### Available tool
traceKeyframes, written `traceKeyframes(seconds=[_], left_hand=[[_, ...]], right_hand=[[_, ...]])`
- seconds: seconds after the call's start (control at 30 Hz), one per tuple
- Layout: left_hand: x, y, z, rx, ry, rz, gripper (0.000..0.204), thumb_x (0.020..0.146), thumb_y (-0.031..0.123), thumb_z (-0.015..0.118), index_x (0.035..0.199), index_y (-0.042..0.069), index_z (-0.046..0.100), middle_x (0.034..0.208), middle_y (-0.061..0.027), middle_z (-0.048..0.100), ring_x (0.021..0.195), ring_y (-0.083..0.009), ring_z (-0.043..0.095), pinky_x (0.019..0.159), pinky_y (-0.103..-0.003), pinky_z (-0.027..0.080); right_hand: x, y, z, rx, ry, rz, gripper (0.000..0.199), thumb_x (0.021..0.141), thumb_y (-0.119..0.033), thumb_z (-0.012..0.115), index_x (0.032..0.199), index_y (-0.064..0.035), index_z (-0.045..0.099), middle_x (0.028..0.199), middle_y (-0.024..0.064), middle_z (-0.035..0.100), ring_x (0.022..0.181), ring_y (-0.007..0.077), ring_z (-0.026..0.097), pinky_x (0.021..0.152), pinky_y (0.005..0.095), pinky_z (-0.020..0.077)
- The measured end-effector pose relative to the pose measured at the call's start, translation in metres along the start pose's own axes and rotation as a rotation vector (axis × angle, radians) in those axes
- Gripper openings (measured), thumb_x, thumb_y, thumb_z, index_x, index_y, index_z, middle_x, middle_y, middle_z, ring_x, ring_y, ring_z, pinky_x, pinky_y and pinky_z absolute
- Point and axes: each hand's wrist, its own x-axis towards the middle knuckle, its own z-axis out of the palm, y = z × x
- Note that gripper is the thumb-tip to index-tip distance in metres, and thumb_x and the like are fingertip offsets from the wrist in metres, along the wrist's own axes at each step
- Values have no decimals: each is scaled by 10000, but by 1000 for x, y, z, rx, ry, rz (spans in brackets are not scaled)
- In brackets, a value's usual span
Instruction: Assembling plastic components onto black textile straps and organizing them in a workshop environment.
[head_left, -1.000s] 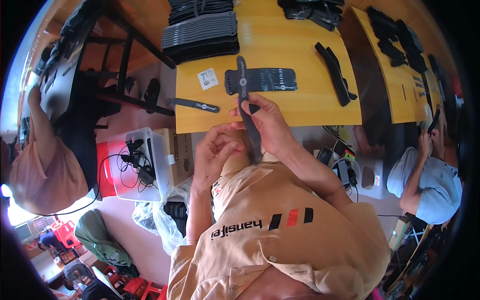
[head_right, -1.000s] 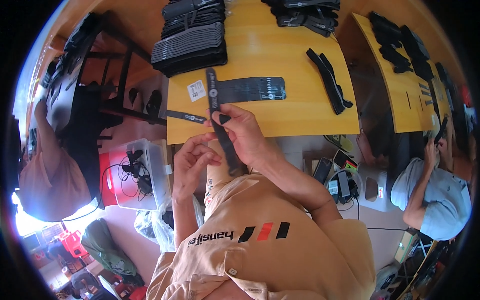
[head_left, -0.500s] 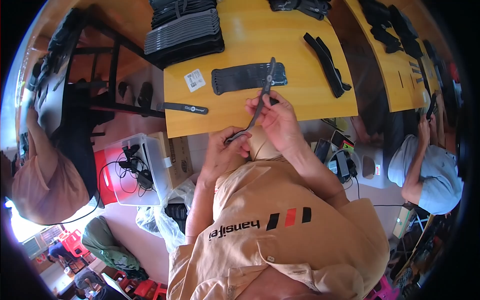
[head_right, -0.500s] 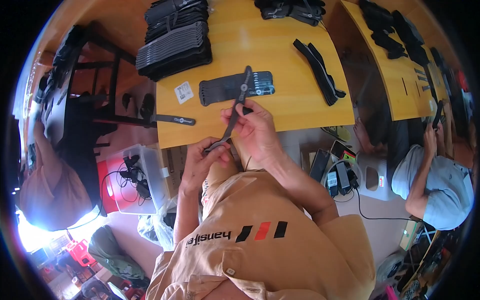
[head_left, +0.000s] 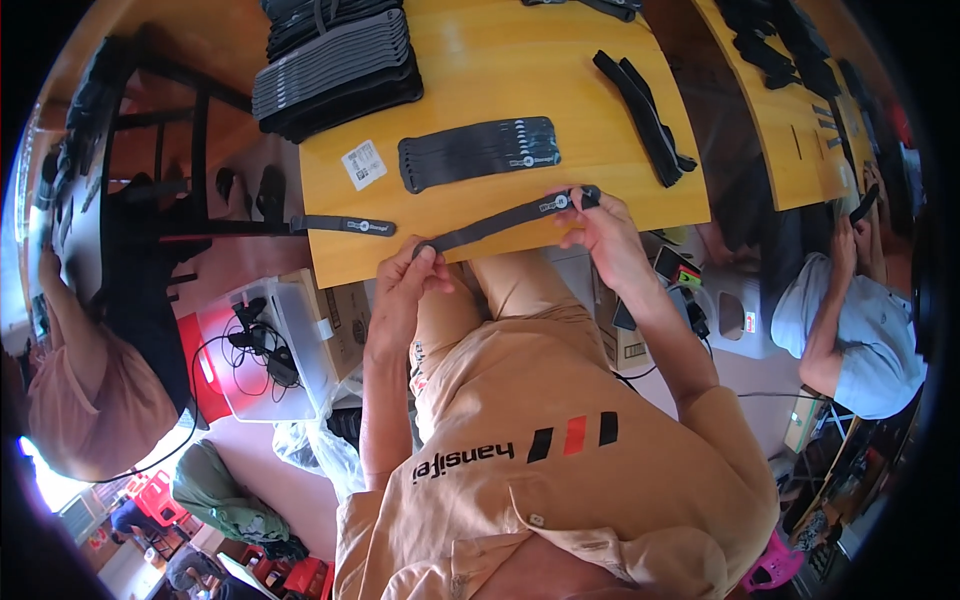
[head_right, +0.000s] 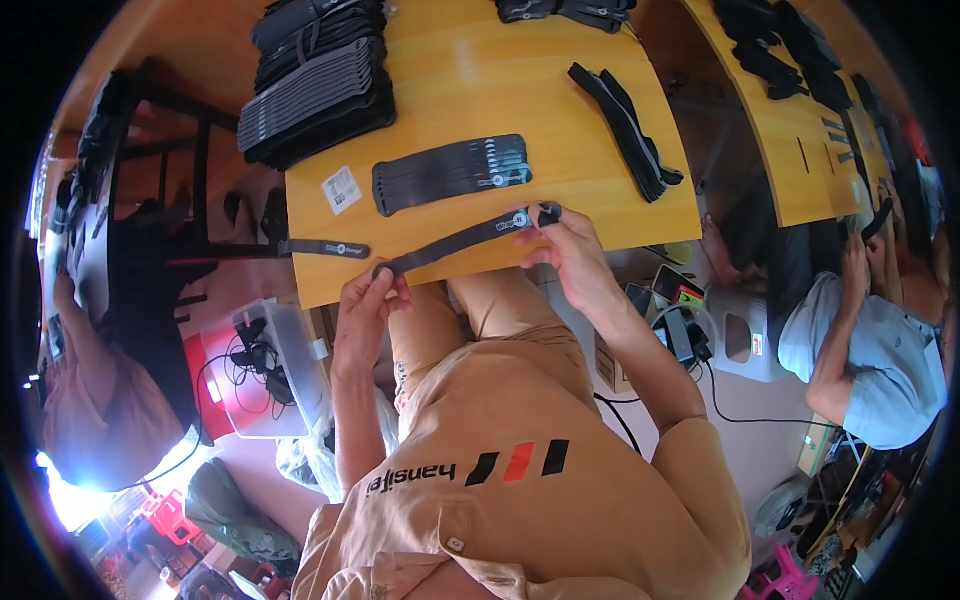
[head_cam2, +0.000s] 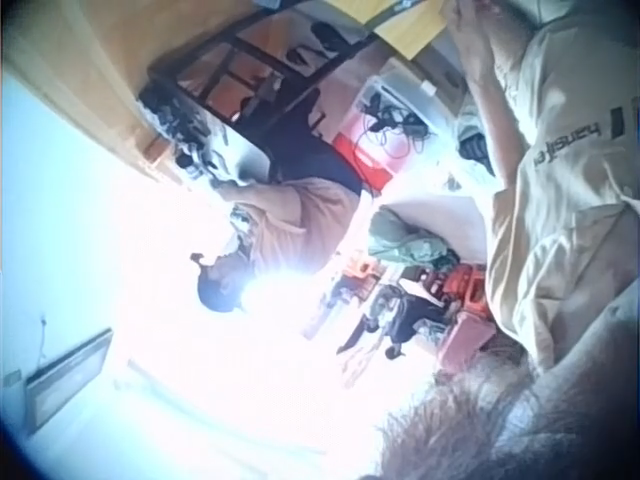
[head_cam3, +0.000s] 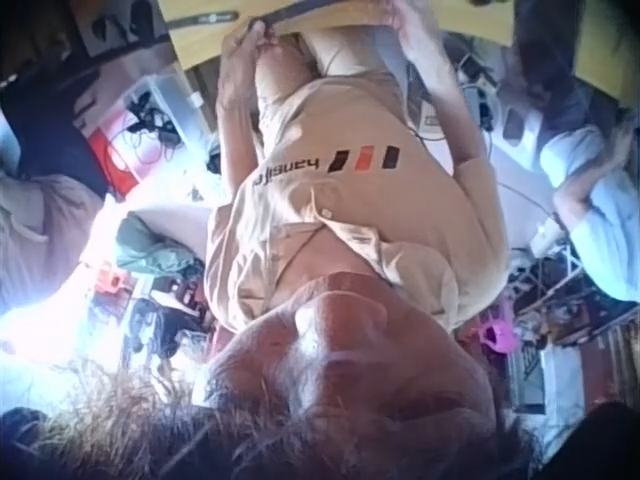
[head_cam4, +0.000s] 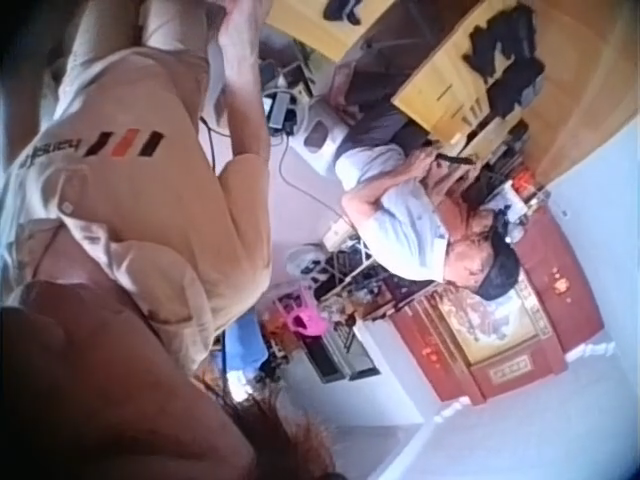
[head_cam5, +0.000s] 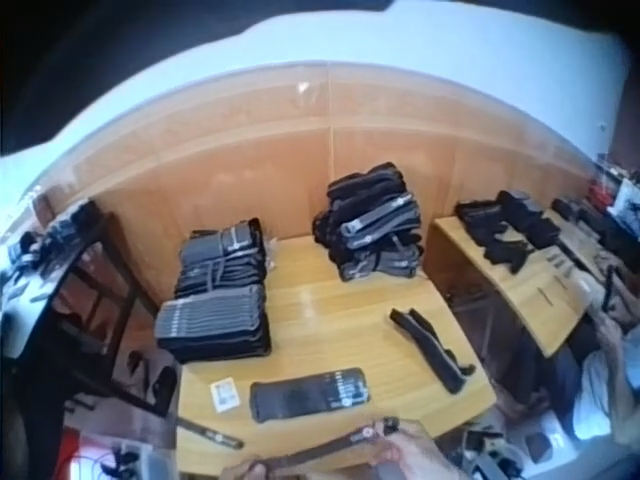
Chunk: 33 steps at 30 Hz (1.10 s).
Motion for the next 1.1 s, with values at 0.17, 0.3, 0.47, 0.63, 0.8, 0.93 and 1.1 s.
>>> traceKeyframes(seconds=[0.17, 0.3, 0.47, 0.63, 0.8, 0.93, 1.1], left_hand=[[19, -2, -11, -15, 96, 11, 127, 878, 120, 568, 934, 10, 598, 725, -33, 596, 597, -112, 567, 581, -221, 484], [35, 2, -11, 222, 187, 86, 140, 841, 94, 610, 917, -24, 601, 746, -71, 607, 599, -121, 588, 556, -236, 494], [66, -10, -23, 490, 321, 208, 149, 818, 87, 632, 885, -45, 613, 742, -63, 612, 620, -105, 579, 594, -225, 475], [80, -8, -20, 657, 419, 237, 157, 789, 92, 660, 847, -49, 622, 646, -52, 589, 577, -90, 519, 563, -235, 434], [82, -5, -14, 765, 450, 303, 151, 778, 91, 663, 819, -47, 616, 625, -59, 586, 548, -101, 509, 545, -243, 426], [82, -3, -9, 851, 466, 343, 149, 765, 98, 670, 806, -34, 615, 628, -86, 598, 541, -140, 542, 552, -263, 439], [82, -1, -4, 1000, 516, 377, 158, 760, 121, 675, 814, -16, 620, 643, -106, 610, 558, -191, 576, 568, -290, 451]], right_hand=[[11, 10, -27, -310, 86, -34, 142, 839, -91, 613, 944, 3, 608, 843, 78, 649, 660, 96, 601, 561, 200, 491], [25, 12, -24, -264, 141, -86, 136, 830, -53, 613, 953, 5, 605, 813, 63, 651, 624, 97, 599, 544, 194, 479], [41, 15, -21, -347, 192, -141, 107, 822, -22, 610, 928, -12, 621, 737, 15, 621, 559, 59, 542, 482, 166, 420], [56, 25, -29, -451, 209, -171, 68, 797, 1, 633, 865, -2, 638, 691, -9, 590, 539, 26, 475, 451, 165, 371], [61, 31, -28, -475, 259, -220, 91, 762, 22, 664, 848, 4, 643, 651, -30, 566, 545, 22, 460, 468, 164, 370], [63, 32, -27, -586, 307, -347, 77, 762, 26, 656, 837, 19, 640, 649, -17, 575, 563, 34, 473, 519, 181, 408], [67, 32, -26, -663, 341, -383, 72, 759, 29, 651, 830, 20, 640, 652, -6, 582, 570, 39, 481, 536, 192, 424]])
